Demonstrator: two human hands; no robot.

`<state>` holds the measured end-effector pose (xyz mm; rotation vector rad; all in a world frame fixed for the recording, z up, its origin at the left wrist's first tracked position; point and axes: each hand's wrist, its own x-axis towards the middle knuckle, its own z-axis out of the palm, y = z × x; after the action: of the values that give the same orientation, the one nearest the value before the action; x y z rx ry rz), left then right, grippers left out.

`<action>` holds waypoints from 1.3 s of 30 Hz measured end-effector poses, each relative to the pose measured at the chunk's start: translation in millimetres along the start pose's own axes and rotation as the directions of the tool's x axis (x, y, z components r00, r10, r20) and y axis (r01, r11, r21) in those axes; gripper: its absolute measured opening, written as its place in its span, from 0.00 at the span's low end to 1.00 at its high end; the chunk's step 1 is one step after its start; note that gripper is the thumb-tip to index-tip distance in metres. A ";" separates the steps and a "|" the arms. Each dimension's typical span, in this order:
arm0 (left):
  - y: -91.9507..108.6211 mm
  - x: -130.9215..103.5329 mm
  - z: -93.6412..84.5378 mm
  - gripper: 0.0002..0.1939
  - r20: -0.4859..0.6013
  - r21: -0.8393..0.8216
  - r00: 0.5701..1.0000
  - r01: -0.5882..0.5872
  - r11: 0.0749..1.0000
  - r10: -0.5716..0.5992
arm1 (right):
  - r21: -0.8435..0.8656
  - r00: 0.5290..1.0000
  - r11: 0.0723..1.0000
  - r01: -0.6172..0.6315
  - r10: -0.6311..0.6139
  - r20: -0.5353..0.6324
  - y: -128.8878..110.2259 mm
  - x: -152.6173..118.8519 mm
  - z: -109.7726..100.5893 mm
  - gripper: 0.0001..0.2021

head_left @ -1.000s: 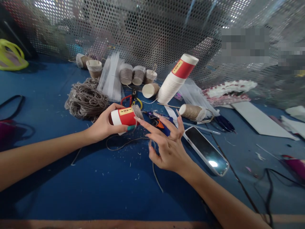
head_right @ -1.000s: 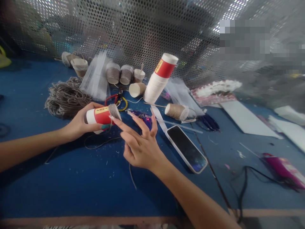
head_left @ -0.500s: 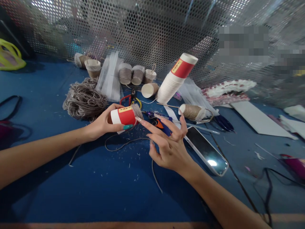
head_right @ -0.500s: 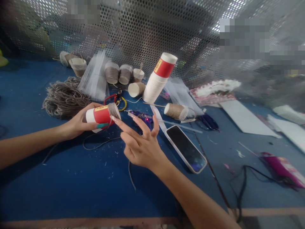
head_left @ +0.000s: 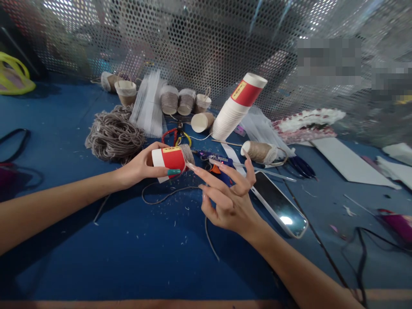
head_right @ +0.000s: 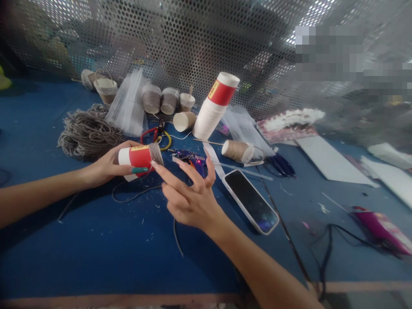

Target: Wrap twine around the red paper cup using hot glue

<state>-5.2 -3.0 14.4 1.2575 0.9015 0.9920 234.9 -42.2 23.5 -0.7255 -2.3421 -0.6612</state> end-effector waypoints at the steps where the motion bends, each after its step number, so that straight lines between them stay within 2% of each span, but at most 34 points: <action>1: 0.9 -0.1 0.4 0.27 0.004 0.002 1.000 0.009 1.000 -0.009 | 0.000 1.000 1.000 -0.005 0.005 0.014 -0.3 0.3 0.4 0.14; 7: 2.8 -0.1 1.6 0.28 -0.056 -0.062 0.996 0.059 0.996 -0.062 | -0.007 0.996 0.999 -0.033 0.034 0.079 0.4 -0.7 2.6 0.16; 11: 2.3 1.5 1.9 0.25 -0.072 -0.092 0.995 0.067 0.994 -0.073 | -0.007 0.997 1.000 -0.026 0.027 0.068 1.3 -1.9 1.4 0.16; 18: 0.1 3.8 0.1 0.24 -0.104 -0.177 0.982 0.141 0.974 -0.160 | -0.004 0.998 1.000 -0.003 0.004 0.063 1.7 -0.6 -1.1 0.17; 24: 1.7 3.7 -0.4 0.25 -0.074 -0.176 0.981 0.161 0.971 -0.177 | 0.049 0.999 0.998 -0.035 0.035 -0.004 -1.2 -1.3 0.7 0.16; 27: 3.5 3.8 -0.7 0.26 -0.051 -0.139 0.982 0.171 0.975 -0.179 | 0.032 0.997 0.999 -0.031 0.029 0.065 -1.3 -0.6 1.9 0.15; 30: 4.3 4.2 -0.7 0.26 -0.068 -0.168 0.978 0.183 0.969 -0.197 | 0.022 0.992 0.999 -0.039 0.036 0.123 -0.1 -0.5 1.8 0.14; 39: 9.1 3.8 1.3 0.23 -0.098 -0.295 0.958 0.231 0.927 -0.270 | 0.056 0.994 0.998 -0.029 0.023 0.103 0.2 -0.3 -0.4 0.14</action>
<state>-3.5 0.6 23.5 0.8188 0.9626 0.9692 235.4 -42.4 23.6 -0.7791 -2.4299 -0.5546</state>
